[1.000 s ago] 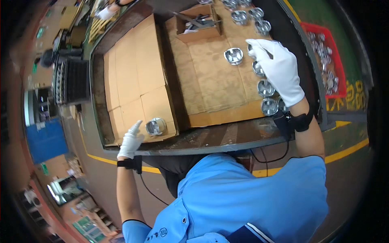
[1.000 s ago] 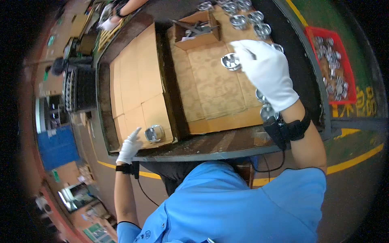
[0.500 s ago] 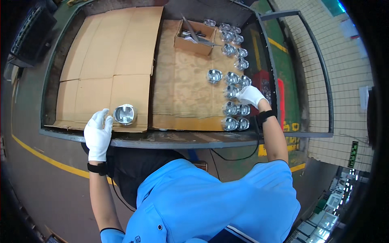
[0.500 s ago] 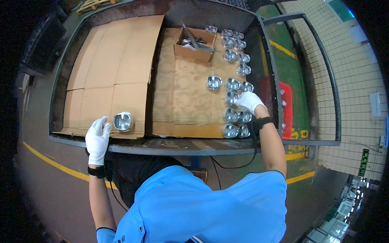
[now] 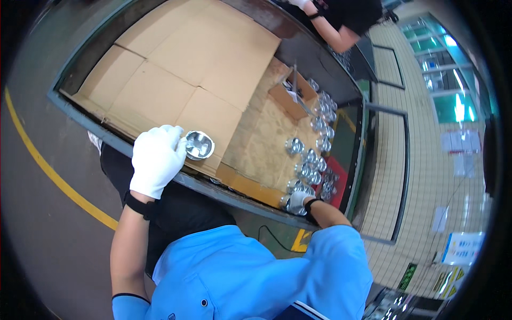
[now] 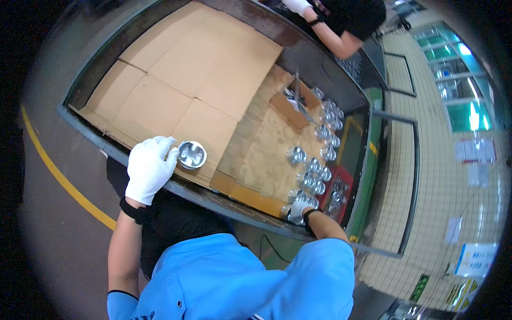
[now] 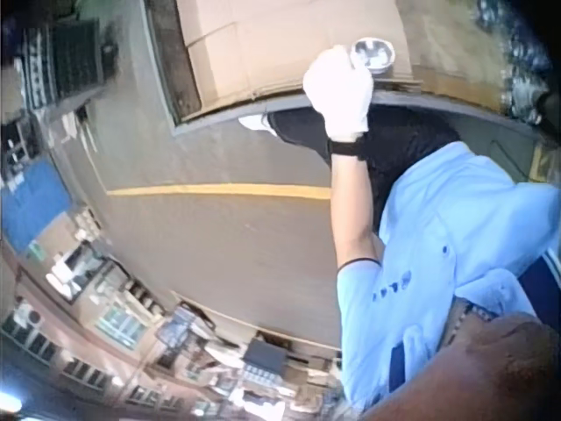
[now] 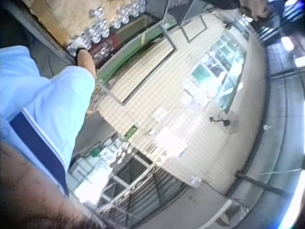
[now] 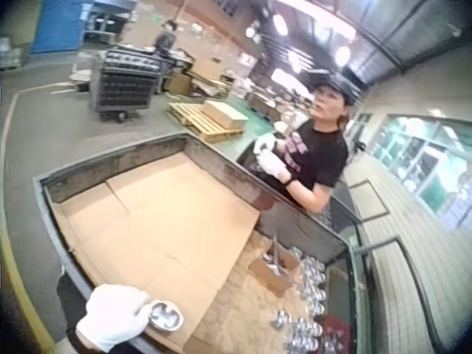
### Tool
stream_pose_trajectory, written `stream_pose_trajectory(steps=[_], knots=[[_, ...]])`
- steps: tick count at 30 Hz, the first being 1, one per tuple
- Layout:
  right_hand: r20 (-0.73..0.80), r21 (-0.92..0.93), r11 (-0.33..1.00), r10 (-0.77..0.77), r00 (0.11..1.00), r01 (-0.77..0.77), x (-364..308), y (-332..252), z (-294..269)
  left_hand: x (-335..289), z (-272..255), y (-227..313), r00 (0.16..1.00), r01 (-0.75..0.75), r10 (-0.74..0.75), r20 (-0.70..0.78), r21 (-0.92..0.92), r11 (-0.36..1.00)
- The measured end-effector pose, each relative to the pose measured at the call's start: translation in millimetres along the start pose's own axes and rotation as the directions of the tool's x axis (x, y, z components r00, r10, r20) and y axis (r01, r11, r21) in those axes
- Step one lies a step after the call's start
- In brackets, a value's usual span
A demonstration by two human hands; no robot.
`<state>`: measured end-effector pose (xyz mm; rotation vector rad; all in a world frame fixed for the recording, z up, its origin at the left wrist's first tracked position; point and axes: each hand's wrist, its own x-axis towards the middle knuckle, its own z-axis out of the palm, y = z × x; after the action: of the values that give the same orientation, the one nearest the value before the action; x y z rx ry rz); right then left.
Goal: Inspecting and organizing metal engine pistons on a work table in a factory setting.
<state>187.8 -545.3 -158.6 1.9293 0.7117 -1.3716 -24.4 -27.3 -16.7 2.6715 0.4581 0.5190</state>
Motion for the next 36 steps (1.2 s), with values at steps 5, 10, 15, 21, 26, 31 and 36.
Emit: stream_pose_trajectory(steps=[5,10,15,21,26,31,36], knots=[[-0.021,-0.034,0.999,-0.002,1.0,0.001,-23,-21,-24,0,-6,0,0.998,0.041,-0.041,0.038,-0.001,0.999],[-0.027,-0.057,0.995,-0.089,0.996,0.088,-38,-34,-46,-3,-4,-3,0.999,0.033,-0.033,0.01,0.007,0.999],[-0.097,-0.001,0.963,-0.269,0.958,0.27,4,1,-6,-3,-2,-1,0.999,0.041,-0.041,0.009,-0.026,0.999],[-0.197,0.17,0.974,-0.112,0.974,0.146,-78,-79,-138,-7,-4,-3,0.999,0.05,-0.05,-0.016,-0.005,0.999],[-0.845,0.406,0.415,-0.169,0.508,0.814,-111,-113,-200,-7,-10,-1,0.994,-0.023,0.004,-0.109,-0.178,0.984],[-0.929,-0.154,0.219,-0.363,-0.066,0.964,-195,-187,-265,-26,-40,21,0.956,-0.032,-0.145,-0.254,-0.584,0.811],[-0.949,-0.066,0.042,-0.312,-0.05,0.997,-218,-247,-281,-52,-83,40,0.934,-0.008,-0.267,-0.239,-0.759,0.651]])
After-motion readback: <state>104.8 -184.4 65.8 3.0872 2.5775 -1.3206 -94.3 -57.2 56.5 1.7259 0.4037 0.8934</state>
